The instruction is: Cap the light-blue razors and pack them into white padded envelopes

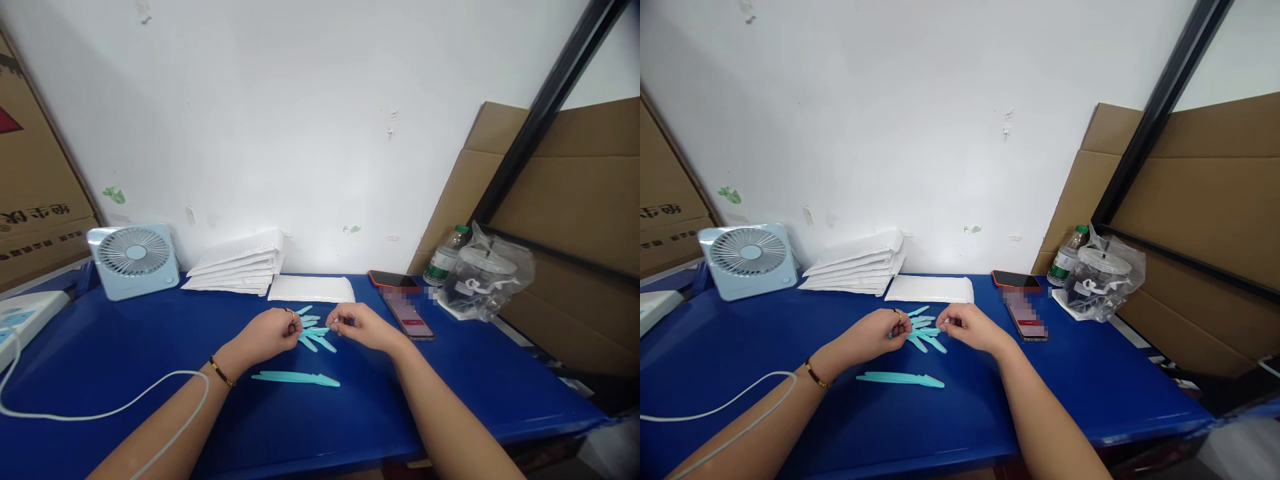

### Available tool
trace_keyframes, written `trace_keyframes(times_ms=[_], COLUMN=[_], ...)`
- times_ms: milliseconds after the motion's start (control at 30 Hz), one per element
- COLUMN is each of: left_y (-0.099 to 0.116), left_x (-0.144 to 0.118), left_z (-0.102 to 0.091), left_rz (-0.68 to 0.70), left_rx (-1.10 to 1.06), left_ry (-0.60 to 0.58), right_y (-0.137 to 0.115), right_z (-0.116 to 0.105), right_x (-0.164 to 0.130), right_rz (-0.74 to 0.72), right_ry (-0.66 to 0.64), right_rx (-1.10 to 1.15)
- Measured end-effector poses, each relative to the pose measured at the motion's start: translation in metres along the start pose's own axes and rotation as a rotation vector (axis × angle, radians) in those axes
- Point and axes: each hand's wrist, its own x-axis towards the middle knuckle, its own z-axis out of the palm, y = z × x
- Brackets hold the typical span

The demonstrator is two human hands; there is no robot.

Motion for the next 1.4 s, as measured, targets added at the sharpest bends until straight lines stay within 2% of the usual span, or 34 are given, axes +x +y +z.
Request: trace_keyframes(times_ms=[300, 400, 500, 567, 667, 733, 867, 1000, 1167, 1233, 1400], left_y=[-0.005, -0.008, -0.006, -0.002, 0.004, 0.006, 0.008, 0.009, 0.002, -0.004, -0.013], left_x=[0.002, 0.002, -0.002, -0.005, -0.009, -0.009, -0.007, -0.005, -0.005, -0.003, 0.0], left_z=[0.01, 0.012, 0.006, 0.002, 0.002, 0.006, 0.011, 0.004, 0.001, 0.004, 0.007], left_rz=[0.033, 0.017, 0.01, 0.025, 0.059, 0.067, 0.04, 0.016, -0.037, -0.063, -0.091], left_rx=[-0.031, -0.025, -0.057, -0.079, -0.08, -0.076, -0.08, -0.054, -0.281, -0.364, -0.375], left_ry=[0.031, 0.071, 0.099, -0.001, -0.2, -0.262, -0.28, -0.181, -0.094, -0.064, 0.017], right_y=[-0.008, -0.002, 0.017, 0.034, 0.055, 0.063, 0.069, 0.069, 0.054, 0.04, 0.007], right_z=[0.021, 0.017, -0.001, -0.015, -0.023, -0.019, -0.007, -0.005, -0.01, -0.011, -0.01], right_x=[0.01, 0.012, 0.009, 0.006, 0.004, 0.006, 0.012, 0.012, 0.006, 0.004, 0.001], right_rz=[-0.107, -0.118, -0.017, 0.137, 0.3, 0.333, 0.356, 0.394, 0.288, 0.185, -0.118], right_ry=[0.057, 0.123, 0.335, 0.427, 0.386, 0.326, 0.243, 0.18, 0.203, 0.241, 0.288], right_rx=[-0.102, -0.162, -0.266, -0.365, -0.466, -0.496, -0.474, -0.366, -0.23, -0.16, -0.124])
